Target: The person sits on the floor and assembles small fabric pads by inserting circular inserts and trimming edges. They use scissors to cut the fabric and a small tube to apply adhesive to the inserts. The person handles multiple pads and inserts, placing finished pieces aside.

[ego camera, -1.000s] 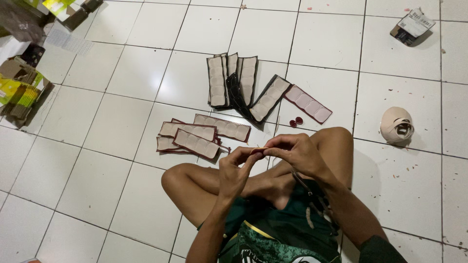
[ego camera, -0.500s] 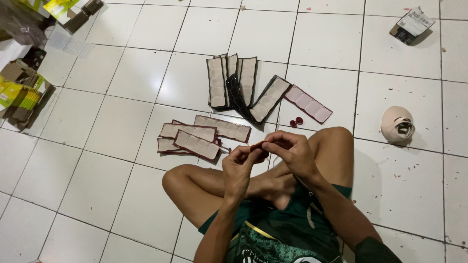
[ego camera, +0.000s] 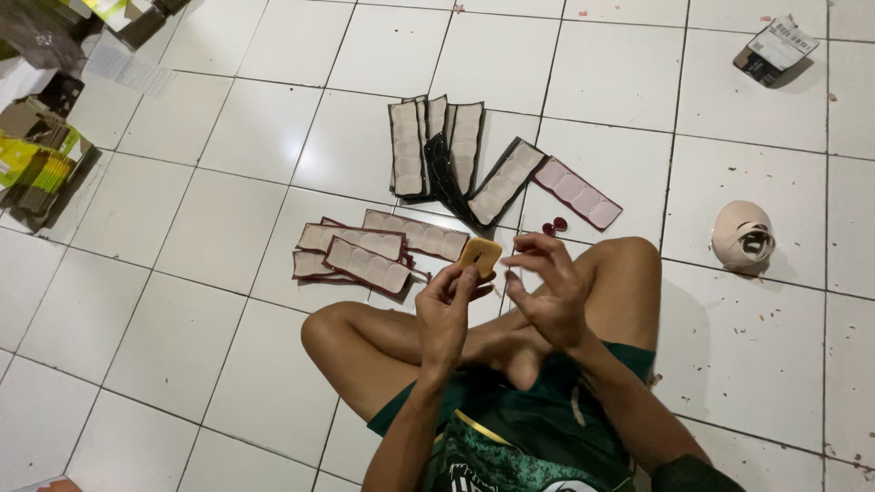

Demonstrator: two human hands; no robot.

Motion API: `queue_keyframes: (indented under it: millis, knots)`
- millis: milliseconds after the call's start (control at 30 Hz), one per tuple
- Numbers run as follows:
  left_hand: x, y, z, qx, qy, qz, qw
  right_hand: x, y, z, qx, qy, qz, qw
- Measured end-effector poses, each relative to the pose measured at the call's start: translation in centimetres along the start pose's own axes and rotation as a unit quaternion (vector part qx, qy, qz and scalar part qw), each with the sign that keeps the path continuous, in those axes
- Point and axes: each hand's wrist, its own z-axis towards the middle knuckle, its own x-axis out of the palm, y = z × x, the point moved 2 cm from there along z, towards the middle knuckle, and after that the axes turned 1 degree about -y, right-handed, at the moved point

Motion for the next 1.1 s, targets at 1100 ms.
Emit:
queue_keyframes:
  millis: [1100]
  knots:
    - [-0.9, 2.0, 3.5, -0.052, -0.023, -0.047, 0.997, -10.0, -2.6, -20.3, 0.325, 0.250, -0.325, 0.852]
